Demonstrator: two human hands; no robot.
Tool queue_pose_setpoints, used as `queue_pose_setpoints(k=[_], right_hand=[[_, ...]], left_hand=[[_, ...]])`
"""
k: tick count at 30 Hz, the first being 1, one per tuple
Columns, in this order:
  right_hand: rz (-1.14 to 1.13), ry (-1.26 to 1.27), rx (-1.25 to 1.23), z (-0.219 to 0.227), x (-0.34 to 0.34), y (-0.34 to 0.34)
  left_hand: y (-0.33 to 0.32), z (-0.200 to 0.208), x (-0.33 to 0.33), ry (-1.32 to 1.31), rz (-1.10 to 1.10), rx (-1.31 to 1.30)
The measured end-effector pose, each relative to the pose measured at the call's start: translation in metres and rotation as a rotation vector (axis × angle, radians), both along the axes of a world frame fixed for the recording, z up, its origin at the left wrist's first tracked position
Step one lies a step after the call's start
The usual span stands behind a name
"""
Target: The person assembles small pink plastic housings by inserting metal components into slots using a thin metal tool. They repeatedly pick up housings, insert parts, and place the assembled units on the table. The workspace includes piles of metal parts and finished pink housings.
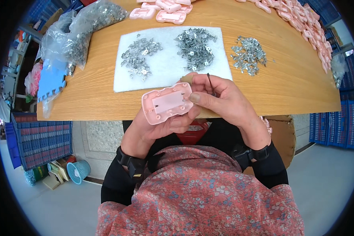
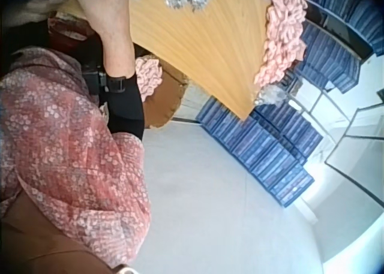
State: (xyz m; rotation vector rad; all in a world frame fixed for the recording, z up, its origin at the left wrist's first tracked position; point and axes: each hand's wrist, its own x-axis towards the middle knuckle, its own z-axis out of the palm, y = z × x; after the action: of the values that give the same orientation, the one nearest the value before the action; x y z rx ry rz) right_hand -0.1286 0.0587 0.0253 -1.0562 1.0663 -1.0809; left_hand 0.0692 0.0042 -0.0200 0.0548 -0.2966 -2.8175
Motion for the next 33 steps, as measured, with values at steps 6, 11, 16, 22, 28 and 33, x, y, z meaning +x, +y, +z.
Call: queue_pose_setpoints(k=[6,11,16,22,28,33], right_hand=[[-0.049,0.018,0.100,0.013,-0.026,0.034],[-0.283,0.085,0.157,0.019,-0.093,0.101],[-0.493,0.304,0.349,-0.024,-0.215,0.215],[-0.944,0.673,0.455,-0.103,-0.293,0.302],[-0.930,0.769,-0.046,-0.166,-0.304,0.257],[-0.858,0.991,-0.071,-0.053,-0.190,0.192]], left_hand=[[0.019,0.016,-0.035,-0.060,-0.138,-0.095],[0.020,0.054,-0.050,-0.470,-0.232,-0.505],[-0.020,0.087,-0.035,-0.593,-0.102,-0.838],[-0.105,0.094,-0.038,-1.012,0.228,-1.436],[-0.208,0.043,-0.083,-1.246,0.574,-2.291],[-0.225,0.037,-0.095,-1.504,0.425,-2.371]])
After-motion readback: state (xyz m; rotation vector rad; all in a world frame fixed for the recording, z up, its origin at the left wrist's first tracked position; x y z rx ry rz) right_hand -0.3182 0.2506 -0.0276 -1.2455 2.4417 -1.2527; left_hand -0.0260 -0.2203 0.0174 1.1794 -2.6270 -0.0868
